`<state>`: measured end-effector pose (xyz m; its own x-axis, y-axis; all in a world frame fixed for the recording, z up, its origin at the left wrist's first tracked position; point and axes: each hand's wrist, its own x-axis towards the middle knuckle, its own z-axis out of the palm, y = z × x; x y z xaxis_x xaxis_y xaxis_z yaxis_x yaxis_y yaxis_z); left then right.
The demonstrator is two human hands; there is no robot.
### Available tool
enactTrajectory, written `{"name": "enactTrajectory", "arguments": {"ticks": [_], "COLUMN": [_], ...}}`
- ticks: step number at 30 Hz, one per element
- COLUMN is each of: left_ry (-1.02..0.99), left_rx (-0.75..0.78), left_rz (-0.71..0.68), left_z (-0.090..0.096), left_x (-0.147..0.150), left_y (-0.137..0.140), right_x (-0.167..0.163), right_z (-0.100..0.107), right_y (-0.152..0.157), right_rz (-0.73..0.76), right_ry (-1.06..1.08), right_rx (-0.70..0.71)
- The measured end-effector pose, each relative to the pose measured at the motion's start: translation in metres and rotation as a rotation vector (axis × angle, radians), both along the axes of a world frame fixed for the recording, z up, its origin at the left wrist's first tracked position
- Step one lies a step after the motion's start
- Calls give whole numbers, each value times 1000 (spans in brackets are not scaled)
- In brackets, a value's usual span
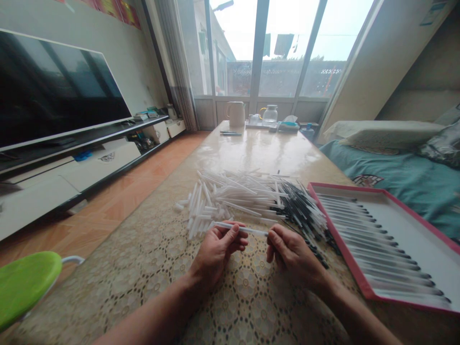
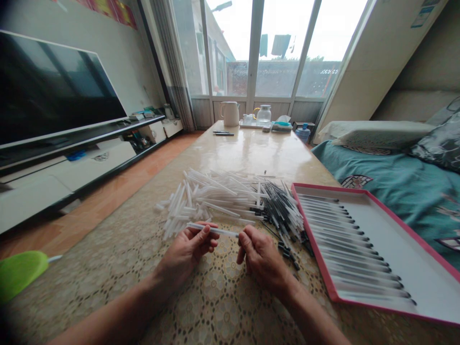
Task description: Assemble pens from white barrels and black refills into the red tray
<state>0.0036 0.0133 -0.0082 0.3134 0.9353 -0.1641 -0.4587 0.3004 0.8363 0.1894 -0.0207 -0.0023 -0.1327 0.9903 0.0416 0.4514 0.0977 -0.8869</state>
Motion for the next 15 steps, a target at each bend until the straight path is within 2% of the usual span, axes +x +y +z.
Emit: {"name": "enactTrajectory", "arguments": {"ticks": [3,5,8,11,13,15], "left_ry": [38,82,168,298,436,621], "left_rx": [33,76,137,192,284,445], "left_rz": [-17,-54,-122,-138,-81,106], "left_z": [1,3,8,11,14,18], "left_x": [1,2,4,2,-4,-14], "left_y": [-1,-3,-7,-7,-4,1], "right_x": [-1,-2,-4,-3,0,3], "right_z": [4,6,6,4,3,3], "right_y": [0,-1,-2,-1,0,0], "right_rz": [-57,-25,59,65,22,-48], "right_ry": [-129,-201,-250,-254,-233,-209], "right_rx": [174,281,314,320,315,291]}}
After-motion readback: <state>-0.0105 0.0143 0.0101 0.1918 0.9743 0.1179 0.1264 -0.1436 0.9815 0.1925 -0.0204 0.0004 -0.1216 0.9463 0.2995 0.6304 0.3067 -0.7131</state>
